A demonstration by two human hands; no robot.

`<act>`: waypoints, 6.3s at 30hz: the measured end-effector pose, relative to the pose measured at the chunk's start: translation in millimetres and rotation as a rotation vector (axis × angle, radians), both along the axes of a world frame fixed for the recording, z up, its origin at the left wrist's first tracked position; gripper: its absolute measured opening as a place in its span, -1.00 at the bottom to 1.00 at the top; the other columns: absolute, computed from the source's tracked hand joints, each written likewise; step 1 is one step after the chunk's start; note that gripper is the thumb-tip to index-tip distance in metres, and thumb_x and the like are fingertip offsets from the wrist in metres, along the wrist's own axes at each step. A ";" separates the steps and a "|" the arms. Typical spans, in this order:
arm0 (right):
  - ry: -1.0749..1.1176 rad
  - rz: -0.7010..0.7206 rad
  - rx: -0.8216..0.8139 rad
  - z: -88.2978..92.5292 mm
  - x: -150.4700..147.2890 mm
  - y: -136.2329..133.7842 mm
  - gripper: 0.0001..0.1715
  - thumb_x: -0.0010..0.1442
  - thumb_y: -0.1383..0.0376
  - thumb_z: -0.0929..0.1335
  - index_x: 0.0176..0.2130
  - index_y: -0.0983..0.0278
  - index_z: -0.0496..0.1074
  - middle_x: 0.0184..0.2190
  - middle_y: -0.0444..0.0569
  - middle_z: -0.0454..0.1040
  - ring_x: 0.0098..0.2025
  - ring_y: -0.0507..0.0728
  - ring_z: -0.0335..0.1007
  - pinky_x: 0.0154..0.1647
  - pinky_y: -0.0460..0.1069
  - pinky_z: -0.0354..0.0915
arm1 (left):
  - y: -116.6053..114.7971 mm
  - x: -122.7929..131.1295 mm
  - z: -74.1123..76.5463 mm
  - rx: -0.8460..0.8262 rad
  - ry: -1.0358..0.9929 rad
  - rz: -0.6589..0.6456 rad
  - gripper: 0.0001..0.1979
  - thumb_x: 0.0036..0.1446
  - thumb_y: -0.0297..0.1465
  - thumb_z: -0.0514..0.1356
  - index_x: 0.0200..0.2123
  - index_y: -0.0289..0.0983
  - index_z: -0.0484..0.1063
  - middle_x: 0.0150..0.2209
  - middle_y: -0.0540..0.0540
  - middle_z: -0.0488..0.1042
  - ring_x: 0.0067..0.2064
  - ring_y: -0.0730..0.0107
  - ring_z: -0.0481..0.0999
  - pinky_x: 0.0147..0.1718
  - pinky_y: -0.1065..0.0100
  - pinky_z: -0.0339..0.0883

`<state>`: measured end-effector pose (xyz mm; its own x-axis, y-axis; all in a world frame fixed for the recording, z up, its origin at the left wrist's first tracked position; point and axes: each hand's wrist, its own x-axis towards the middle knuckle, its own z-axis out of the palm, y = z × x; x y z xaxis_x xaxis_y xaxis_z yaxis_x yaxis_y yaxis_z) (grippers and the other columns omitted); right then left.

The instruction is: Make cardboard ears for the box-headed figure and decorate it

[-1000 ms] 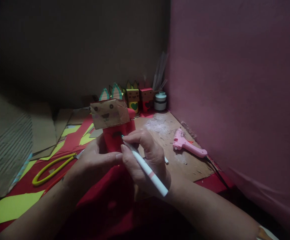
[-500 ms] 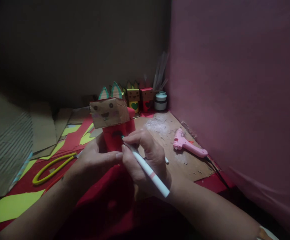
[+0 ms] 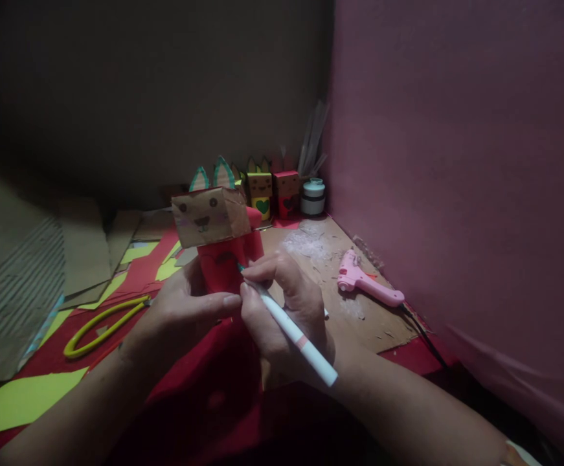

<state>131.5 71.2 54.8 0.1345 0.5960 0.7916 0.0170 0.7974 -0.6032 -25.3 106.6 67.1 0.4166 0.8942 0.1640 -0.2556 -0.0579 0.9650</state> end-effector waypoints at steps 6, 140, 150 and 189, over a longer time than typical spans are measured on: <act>-0.006 -0.018 0.008 0.4 -1.1 0.1 -0.72 0.23 0.55 0.36 -0.15 0.22 0.48 -0.30 -0.12 0.39 -0.23 0.06 0.35 -0.24 0.00 0.30 | 0.3 -1.2 0.3 0.012 0.029 -0.008 -0.51 -0.05 -0.39 0.51 -0.02 -0.24 0.52 -0.06 -0.14 0.62 0.03 -0.02 0.56 0.03 0.10 0.41; -0.110 -0.052 -0.006 -0.2 0.2 -4.2 -0.74 0.18 0.54 0.38 -0.18 0.24 0.50 -0.35 -0.15 0.45 -0.32 0.02 0.41 -0.36 -0.05 0.31 | 0.0 3.4 7.4 0.093 0.099 0.107 -0.57 -0.18 -0.52 0.41 -0.14 -0.24 0.51 -0.17 -0.06 0.61 -0.10 0.15 0.57 -0.15 0.27 0.43; -0.084 -0.179 -0.090 2.5 0.5 -5.0 -0.81 0.19 0.48 0.41 -0.24 0.19 0.48 -0.44 -0.23 0.42 -0.47 -0.04 0.33 -0.46 -0.10 0.29 | 0.9 5.2 4.3 0.099 0.103 0.104 -0.51 -0.18 -0.52 0.42 -0.10 -0.24 0.47 -0.16 -0.05 0.61 -0.14 0.23 0.55 -0.23 0.34 0.42; -0.157 -0.262 -0.078 4.6 -1.6 -9.6 -0.82 0.18 0.45 0.41 -0.25 0.17 0.44 -0.47 -0.21 0.40 -0.50 0.01 0.32 -0.50 -0.05 0.28 | -2.3 7.4 8.7 0.090 0.147 0.134 -0.51 -0.21 -0.56 0.39 -0.13 -0.27 0.42 -0.20 -0.06 0.59 -0.21 0.25 0.52 -0.24 0.34 0.42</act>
<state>130.0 61.6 59.4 0.1717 0.6167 0.7683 0.3135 0.7051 -0.6360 -17.8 104.3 75.8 0.3206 0.9276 0.1920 -0.0964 -0.1697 0.9808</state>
